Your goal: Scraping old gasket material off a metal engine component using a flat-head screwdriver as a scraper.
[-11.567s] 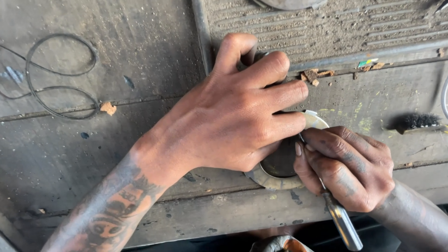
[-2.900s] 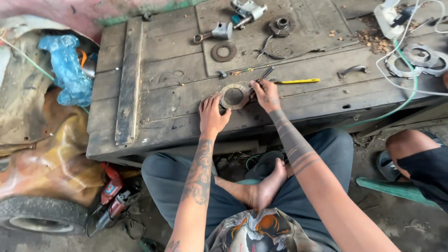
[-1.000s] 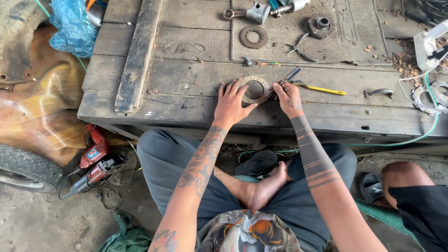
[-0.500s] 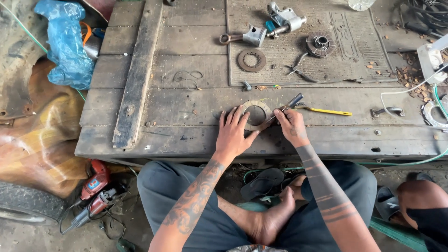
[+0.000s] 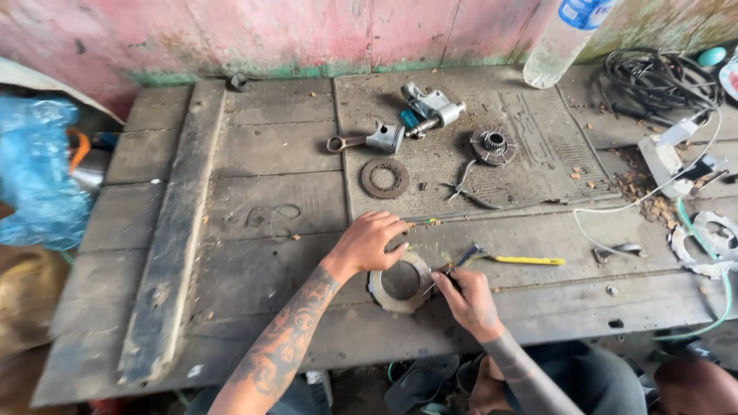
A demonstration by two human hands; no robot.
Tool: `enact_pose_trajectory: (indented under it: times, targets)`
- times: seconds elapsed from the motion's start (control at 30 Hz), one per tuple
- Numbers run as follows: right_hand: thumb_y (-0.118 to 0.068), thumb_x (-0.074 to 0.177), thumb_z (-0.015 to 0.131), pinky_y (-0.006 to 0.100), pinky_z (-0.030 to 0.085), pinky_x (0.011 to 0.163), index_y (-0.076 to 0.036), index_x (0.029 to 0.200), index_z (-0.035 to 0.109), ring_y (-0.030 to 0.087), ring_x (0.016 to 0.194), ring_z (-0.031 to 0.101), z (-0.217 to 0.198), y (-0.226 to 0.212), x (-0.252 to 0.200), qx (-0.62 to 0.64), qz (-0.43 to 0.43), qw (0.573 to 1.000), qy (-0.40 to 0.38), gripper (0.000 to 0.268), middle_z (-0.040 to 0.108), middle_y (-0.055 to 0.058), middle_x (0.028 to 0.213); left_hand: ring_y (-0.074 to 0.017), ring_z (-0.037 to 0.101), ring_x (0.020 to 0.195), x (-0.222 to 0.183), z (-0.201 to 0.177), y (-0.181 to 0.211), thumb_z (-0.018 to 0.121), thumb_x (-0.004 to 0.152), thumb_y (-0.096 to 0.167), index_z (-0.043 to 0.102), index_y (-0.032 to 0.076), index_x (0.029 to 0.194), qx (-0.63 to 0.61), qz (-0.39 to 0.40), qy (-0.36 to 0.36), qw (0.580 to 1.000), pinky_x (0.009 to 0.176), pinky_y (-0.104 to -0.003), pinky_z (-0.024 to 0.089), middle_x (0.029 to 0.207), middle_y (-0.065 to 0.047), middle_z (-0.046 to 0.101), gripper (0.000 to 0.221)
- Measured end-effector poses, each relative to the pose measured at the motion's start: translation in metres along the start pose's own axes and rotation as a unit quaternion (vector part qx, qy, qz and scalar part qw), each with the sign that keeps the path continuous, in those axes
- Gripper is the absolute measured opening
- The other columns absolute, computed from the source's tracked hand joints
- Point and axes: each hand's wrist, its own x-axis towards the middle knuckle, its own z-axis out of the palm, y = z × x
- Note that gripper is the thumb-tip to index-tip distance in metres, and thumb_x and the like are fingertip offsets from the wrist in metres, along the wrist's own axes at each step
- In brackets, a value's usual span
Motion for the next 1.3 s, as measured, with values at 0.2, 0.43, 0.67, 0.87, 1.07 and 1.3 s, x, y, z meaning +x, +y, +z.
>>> enact_pose_trajectory:
  times: [0.2, 0.43, 0.67, 0.87, 1.07, 1.3]
  targets:
    - [-0.028, 0.099, 0.064, 0.034, 0.027, 0.053, -0.010, 0.064, 0.046, 0.012, 0.055, 0.034, 0.000, 0.005, 0.001, -0.024, 0.024, 0.999, -0.018, 0.044, 0.039, -0.001, 0.056, -0.0261, 0.057, 0.106, -0.010, 0.019, -0.009, 0.065, 0.092, 0.033, 0.069, 0.008, 0.118, -0.006, 0.043, -0.017, 0.999, 0.094, -0.043, 0.044, 0.112, -0.007, 0.066, 0.036]
    - [-0.027, 0.094, 0.069, 0.034, 0.033, 0.052, -0.007, 0.061, 0.061, 0.011, 0.051, 0.043, -0.002, 0.029, 0.002, -0.034, 0.054, 0.997, -0.041, 0.040, 0.053, 0.002, 0.053, -0.0267, 0.057, 0.114, -0.015, 0.024, -0.012, 0.065, 0.095, 0.032, 0.067, 0.013, 0.130, -0.031, 0.026, -0.034, 0.999, 0.101, -0.045, 0.037, 0.121, -0.007, 0.066, 0.040]
    - [-0.020, 0.095, 0.070, 0.030, 0.050, 0.072, -0.003, 0.086, 0.076, 0.014, 0.076, 0.070, -0.013, 0.032, 0.004, -0.056, -0.009, 0.997, -0.050, 0.020, 0.075, 0.002, 0.081, -0.0234, 0.057, 0.104, -0.016, 0.026, -0.018, 0.067, 0.097, 0.032, 0.074, 0.015, 0.121, -0.021, 0.030, -0.009, 0.999, 0.093, -0.041, 0.034, 0.112, -0.004, 0.067, 0.031]
    - [-0.021, 0.095, 0.072, 0.035, 0.040, 0.060, -0.003, 0.066, 0.062, 0.014, 0.059, 0.054, -0.013, 0.035, 0.000, -0.096, -0.035, 0.994, -0.030, 0.036, 0.060, 0.005, 0.062, -0.0215, 0.057, 0.103, -0.016, 0.029, -0.020, 0.069, 0.096, 0.036, 0.076, 0.019, 0.117, -0.022, 0.029, -0.018, 0.999, 0.093, -0.040, 0.032, 0.110, 0.000, 0.065, 0.028]
    - [-0.024, 0.093, 0.073, 0.037, 0.037, 0.056, -0.003, 0.065, 0.060, 0.019, 0.055, 0.051, -0.014, 0.039, -0.003, -0.121, -0.064, 0.989, -0.051, 0.037, 0.062, 0.006, 0.067, -0.0167, 0.062, 0.097, -0.016, 0.038, -0.024, 0.071, 0.095, 0.033, 0.078, 0.021, 0.112, -0.068, 0.014, 0.005, 0.998, 0.093, -0.037, 0.033, 0.103, 0.005, 0.068, 0.021]
    - [-0.024, 0.099, 0.071, 0.031, 0.050, 0.080, -0.012, 0.091, 0.080, 0.017, 0.087, 0.073, -0.013, 0.065, -0.012, -0.167, -0.029, 0.983, -0.069, 0.017, 0.077, 0.001, 0.090, -0.0124, 0.066, 0.095, -0.017, 0.045, -0.027, 0.066, 0.092, 0.035, 0.078, 0.027, 0.104, -0.053, 0.004, 0.043, 0.998, 0.093, -0.038, 0.030, 0.098, 0.009, 0.067, 0.018]
